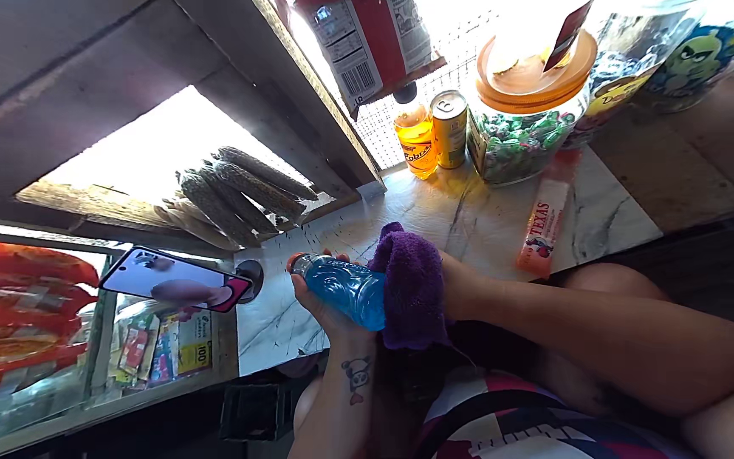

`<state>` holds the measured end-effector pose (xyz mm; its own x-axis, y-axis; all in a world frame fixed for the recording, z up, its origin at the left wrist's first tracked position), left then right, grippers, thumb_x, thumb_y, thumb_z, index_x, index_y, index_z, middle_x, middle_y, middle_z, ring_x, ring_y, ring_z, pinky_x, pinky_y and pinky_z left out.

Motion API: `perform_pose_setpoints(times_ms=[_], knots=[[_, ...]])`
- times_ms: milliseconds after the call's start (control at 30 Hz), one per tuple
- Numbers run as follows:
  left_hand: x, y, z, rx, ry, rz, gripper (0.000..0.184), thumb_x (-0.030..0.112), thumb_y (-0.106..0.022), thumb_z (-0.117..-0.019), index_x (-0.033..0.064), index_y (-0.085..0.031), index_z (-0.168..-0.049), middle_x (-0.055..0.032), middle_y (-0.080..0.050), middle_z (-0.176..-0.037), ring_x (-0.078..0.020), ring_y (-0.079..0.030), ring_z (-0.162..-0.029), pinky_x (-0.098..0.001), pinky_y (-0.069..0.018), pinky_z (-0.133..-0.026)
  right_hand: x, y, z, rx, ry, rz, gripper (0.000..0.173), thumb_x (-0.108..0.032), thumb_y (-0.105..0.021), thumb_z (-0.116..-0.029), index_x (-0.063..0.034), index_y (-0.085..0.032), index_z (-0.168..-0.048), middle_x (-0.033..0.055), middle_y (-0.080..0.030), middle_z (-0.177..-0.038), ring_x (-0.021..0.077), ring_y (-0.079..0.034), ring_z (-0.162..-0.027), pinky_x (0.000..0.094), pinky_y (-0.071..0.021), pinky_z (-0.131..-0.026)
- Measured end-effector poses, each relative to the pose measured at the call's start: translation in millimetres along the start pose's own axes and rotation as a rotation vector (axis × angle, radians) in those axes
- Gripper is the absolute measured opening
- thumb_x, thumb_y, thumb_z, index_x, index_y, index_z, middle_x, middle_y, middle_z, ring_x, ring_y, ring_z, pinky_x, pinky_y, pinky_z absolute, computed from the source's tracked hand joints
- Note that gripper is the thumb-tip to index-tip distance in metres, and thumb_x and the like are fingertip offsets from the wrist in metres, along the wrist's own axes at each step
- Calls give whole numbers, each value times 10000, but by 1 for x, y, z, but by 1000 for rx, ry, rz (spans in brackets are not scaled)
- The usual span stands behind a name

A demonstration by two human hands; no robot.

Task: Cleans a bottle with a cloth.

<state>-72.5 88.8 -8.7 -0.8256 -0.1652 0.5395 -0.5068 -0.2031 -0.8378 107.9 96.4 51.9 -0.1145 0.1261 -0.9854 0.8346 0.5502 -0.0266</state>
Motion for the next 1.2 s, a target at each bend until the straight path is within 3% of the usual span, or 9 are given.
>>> perform_pose_setpoints(times_ms=[67,200,400,533,600,733,1000,1100,1200], knots=[[-2,38,-15,-202,13,69,570,626,-555,-943,144,-634,-1237,-81,-717,-1095,-218,-705,-1031,-423,-578,-885,3,0,0,35,99,87,262,-26,-740,-814,33,-656,-1055,31,-693,-905,-28,-627,-873,146,-509,-810],[7,-14,1,73,-39,-73,446,562,-386,-1021,197,-642,-1017,-17,-729,-901,-153,-733,-841,-327,-614,-735,6,2,-1,59,152,172,291,-30,-766,-773,40,-661,-1035,61,-698,-898,8,-644,-870,166,-516,-800],[7,10,-18,23,17,-32,455,503,-761,-793,118,-643,-1004,-79,-723,-841,-203,-729,-780,-342,-604,-704,-1,3,0,-99,-11,100,186,18,-691,-871,33,-662,-1054,56,-674,-924,8,-614,-885,182,-508,-822],[1,19,-20,-248,33,44,454,518,-518,-994,100,-639,-1124,-89,-721,-1000,-207,-720,-939,-356,-591,-817,1,1,1,-80,71,60,265,-19,-720,-824,32,-649,-1074,21,-684,-929,-50,-612,-898,122,-492,-824],[6,-6,-10,-3,-6,-56,448,485,-411,-1023,141,-682,-934,-62,-754,-844,-179,-752,-789,-319,-616,-677,2,-1,1,-82,65,43,298,-25,-724,-822,42,-637,-1099,23,-679,-942,-49,-607,-906,126,-485,-826],[10,-3,-7,-20,-101,-261,318,488,-495,-996,200,-628,-1021,3,-750,-909,-125,-737,-831,-287,-613,-691,2,-3,-1,-89,53,138,349,-75,-744,-838,40,-638,-1150,62,-688,-995,2,-617,-962,166,-486,-879],[1,-18,4,105,-95,-151,429,476,-257,-1078,237,-610,-1029,43,-727,-924,-89,-721,-881,-273,-604,-741,-3,-7,3,4,393,669,193,-137,-711,-866,14,-725,-985,172,-720,-936,281,-705,-926,410,-574,-817],[-1,-12,2,255,-17,-123,462,560,-297,-1047,208,-595,-1018,25,-684,-882,-100,-703,-825,-281,-594,-718,-1,-3,-1,11,308,533,201,-114,-725,-848,18,-710,-1000,147,-711,-918,224,-692,-906,362,-558,-812],[-6,50,-22,-58,7,6,467,585,-566,-947,194,-626,-1195,-42,-708,-1074,-182,-705,-997,-376,-582,-854,3,0,-4,-40,166,352,298,-101,-758,-816,15,-678,-1079,110,-704,-960,130,-662,-940,281,-530,-855]])
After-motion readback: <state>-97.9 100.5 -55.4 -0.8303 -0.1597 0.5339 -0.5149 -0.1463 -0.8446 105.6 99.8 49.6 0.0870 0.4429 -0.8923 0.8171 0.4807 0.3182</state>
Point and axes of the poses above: each hand's wrist, its own z-axis away from the middle knuckle, its own y-axis out of the back of the hand, x = y × z, the point moved 5 cm from there along -z, towards the middle knuckle
